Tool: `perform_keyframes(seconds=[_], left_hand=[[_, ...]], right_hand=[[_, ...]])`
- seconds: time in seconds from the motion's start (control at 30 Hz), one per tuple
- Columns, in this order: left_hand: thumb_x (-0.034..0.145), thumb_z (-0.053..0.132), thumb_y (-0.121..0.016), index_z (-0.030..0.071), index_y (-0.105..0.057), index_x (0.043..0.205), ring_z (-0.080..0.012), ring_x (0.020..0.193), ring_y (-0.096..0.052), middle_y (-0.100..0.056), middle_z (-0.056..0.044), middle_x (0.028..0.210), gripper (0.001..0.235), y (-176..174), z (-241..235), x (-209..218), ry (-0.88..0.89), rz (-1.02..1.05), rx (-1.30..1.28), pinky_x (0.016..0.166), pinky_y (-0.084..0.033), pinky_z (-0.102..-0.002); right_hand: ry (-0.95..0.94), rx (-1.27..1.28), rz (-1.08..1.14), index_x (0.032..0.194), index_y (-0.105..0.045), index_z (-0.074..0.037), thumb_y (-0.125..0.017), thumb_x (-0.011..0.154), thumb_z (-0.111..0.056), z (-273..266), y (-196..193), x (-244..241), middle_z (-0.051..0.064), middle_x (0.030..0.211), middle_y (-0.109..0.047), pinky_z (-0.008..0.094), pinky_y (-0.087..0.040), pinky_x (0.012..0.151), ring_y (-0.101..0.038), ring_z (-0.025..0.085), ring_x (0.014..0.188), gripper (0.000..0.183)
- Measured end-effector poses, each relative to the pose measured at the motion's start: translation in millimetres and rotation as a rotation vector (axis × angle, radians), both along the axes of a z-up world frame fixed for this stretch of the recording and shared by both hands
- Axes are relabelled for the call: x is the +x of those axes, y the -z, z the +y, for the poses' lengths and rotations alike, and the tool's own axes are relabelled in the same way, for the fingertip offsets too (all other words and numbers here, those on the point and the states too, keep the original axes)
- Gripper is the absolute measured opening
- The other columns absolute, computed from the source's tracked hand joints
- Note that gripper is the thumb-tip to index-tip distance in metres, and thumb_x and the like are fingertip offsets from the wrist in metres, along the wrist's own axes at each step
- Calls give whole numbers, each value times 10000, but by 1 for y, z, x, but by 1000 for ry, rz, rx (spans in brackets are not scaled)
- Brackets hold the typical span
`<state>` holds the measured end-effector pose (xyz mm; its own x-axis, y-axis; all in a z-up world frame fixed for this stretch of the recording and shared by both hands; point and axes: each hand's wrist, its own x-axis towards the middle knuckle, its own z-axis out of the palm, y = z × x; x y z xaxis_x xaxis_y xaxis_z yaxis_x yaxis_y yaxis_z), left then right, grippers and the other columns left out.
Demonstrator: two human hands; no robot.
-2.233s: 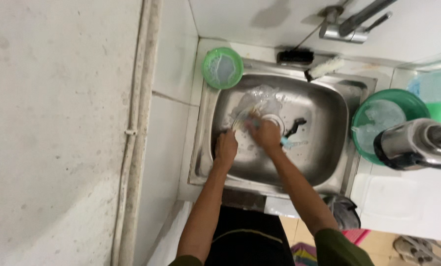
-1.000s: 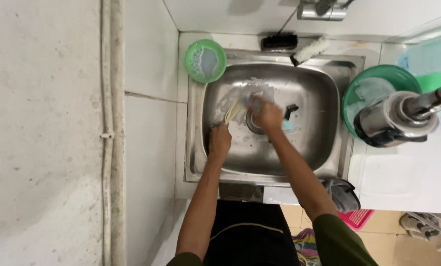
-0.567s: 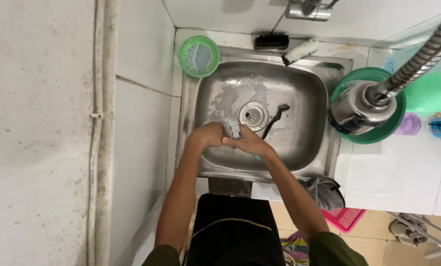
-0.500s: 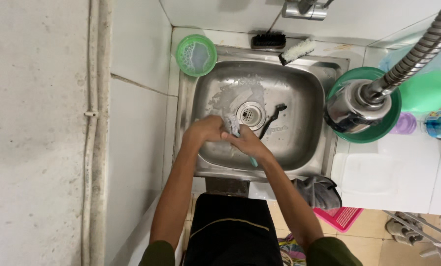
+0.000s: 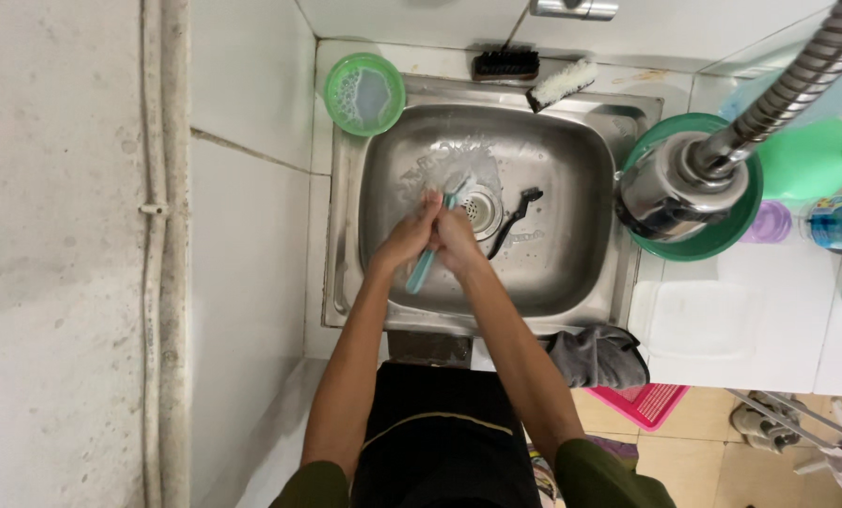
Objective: The person washes a pair of white shoelaces in a kitchen sink using running water and a brush. They scrub the laces thoroughly, rinse them, and then move to a shoe rack area to untangle and separate the laces.
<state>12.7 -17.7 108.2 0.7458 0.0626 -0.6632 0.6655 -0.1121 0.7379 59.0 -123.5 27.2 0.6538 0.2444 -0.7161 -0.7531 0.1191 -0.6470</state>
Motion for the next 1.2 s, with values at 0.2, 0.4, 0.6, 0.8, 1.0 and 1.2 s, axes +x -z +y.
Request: perform_keyframes(seconds=[0.2,0.4,0.6,0.8,1.0,1.2], left_hand=[[1182,429,-475,187,-649,713,-101,448,-412,-479,61,545,555,53,24,14,-47,-261,167,439,-355,-302],[1133,168,-506,-172,-701,1333,-470,1134,-749,-731,-382,1248,440,80,18,-25,91,94,331,919,-600,-565],[1029,171,-599,-34,-840,1102,-419,957,-825,-817,-253,1005,324,113,22,-20,242,9,510,724,-668,-506],[1097,135,-599,-14,-798,939,-330,745,-838,-824,-230,855,295,123,22,-24,326,-39,738,592,-664,-422],[1139,137,-530,-14,-796,954,-348,809,-850,-830,-243,903,357,121,22,-22,245,17,662,610,-669,-446],[1207,252,-413,-11,-798,1034,-369,843,-856,-832,-258,936,497,114,14,-25,216,63,611,671,-680,-470]], right_hand=[[-274,-306,-221,1243,-682,71,-816,1054,-412,-22,-10,63,32,737,-554,279,-433,416,-545,117,501,535],[-691,-727,-562,1687,-431,-218,-511,1147,-696,-23,-36,31,356,1215,-708,697,-526,1085,-703,568,1214,726],[-956,-697,-614,1536,-636,-360,-688,1098,-508,3,24,0,217,1376,-763,630,-567,1096,-715,503,1279,465],[-956,-992,-795,1614,-591,-325,-680,1119,-345,-21,14,82,182,1302,-804,606,-625,1006,-787,423,1161,503],[-914,-929,-753,1562,-683,-300,-686,1111,-338,-16,28,39,156,1342,-803,626,-597,1010,-763,446,1195,453],[-891,-1207,-1071,1391,-784,-332,-683,1114,-409,-29,31,84,143,1106,-828,568,-662,875,-814,422,983,305]])
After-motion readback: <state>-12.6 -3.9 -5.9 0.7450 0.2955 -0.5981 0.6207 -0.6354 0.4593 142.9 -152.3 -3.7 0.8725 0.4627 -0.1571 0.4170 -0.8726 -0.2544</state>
